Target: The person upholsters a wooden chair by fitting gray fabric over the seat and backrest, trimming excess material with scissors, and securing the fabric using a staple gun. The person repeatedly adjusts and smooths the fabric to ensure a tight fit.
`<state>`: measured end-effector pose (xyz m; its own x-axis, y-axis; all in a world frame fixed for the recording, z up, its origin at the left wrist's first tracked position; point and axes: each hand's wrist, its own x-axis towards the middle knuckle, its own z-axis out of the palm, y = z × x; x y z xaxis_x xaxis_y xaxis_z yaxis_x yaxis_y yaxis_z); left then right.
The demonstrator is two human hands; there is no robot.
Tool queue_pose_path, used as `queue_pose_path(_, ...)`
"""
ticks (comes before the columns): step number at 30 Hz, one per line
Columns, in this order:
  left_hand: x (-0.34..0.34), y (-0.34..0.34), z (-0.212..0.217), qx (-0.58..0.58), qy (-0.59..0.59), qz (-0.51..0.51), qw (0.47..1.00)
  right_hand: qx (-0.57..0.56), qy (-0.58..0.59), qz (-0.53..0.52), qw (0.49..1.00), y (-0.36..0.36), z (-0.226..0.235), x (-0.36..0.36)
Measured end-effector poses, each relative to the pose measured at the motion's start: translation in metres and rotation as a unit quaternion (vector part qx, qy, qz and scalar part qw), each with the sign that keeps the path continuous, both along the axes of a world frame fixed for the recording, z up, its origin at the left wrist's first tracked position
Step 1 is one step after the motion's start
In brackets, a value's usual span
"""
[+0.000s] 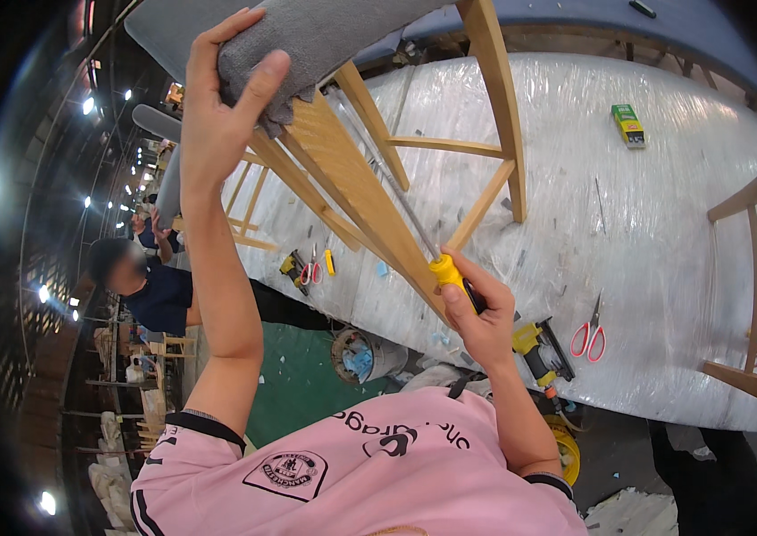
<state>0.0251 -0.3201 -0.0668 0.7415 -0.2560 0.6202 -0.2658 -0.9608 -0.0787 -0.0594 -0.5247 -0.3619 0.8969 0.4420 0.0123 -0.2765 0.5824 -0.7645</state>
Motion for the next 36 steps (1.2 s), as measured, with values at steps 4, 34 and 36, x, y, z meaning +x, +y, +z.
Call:
queue_pose_path(4,0.021,0.032,0.023,-0.104,0.049,-0.011,0.993,-0.010,-0.027,-0.006,1.000,-0.003,0.007,0.002)
queue_pose_path(34,0.027,0.037,0.005,-0.116,0.021,-0.114,0.987,0.047,-0.062,-0.048,0.996,0.089,0.000,-0.005)
queue_pose_path(36,0.029,0.040,0.002,-0.135,0.021,-0.127,0.982,0.038,-0.032,-0.021,0.999,0.075,-0.001,0.005)
